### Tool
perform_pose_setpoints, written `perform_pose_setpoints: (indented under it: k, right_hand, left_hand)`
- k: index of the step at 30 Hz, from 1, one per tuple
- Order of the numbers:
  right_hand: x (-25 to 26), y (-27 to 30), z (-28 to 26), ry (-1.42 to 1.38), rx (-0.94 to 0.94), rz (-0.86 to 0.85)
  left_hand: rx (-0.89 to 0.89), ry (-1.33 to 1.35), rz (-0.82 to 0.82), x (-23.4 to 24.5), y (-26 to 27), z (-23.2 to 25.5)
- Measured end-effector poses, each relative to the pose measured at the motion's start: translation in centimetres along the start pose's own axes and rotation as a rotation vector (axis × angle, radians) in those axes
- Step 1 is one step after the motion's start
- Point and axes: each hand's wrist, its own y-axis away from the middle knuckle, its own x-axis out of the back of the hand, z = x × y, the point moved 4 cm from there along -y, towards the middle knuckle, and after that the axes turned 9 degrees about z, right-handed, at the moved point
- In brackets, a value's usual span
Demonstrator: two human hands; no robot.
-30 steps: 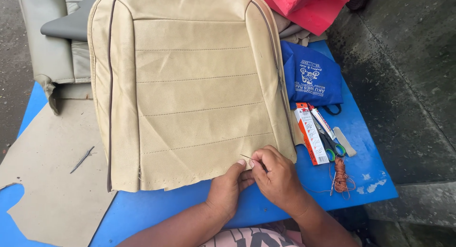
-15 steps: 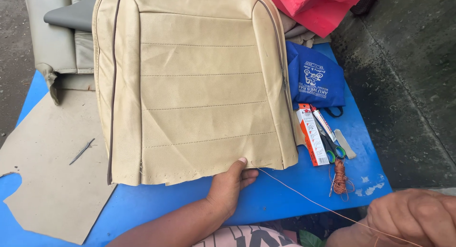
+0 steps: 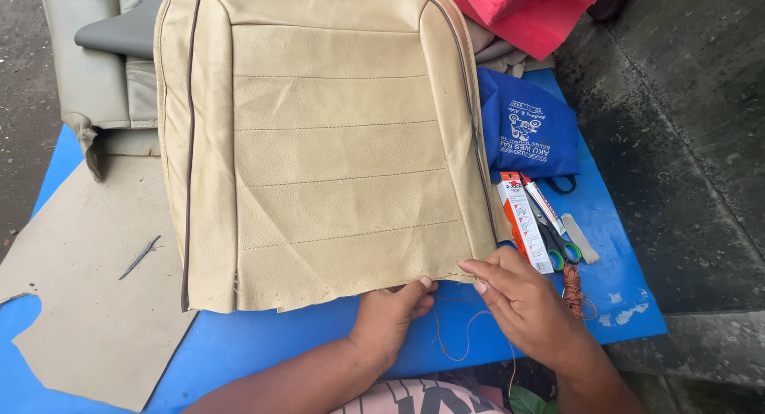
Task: Hand-sew the bottom seam of a tan leather car seat cover
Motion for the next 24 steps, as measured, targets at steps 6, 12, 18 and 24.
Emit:
perform_pose_setpoints:
  k: [6, 12, 18, 24]
  right_hand:
    - [-2.2, -0.3, -0.5, 0.276, 0.305, 0.294]
    - [-2.6, -0.3, -0.3, 0.339, 0.272, 0.308]
    - [-2.4, -0.6, -0.8, 0.389, 0.274, 0.293]
    - [-2.3, -0.6, -1.1, 0.402, 0.299, 0.299]
  left_hand:
    - [-0.036, -0.002, 0.055, 0.1, -0.7, -0.6]
    - [-0.005, 0.001, 0.05, 0.0, -0.3, -0.3]
    - [-0.016, -0.039, 0.055, 0.0, -0.1, 0.1]
    - [-0.024, -0.018, 0.049, 0.1, -0.3, -0.3]
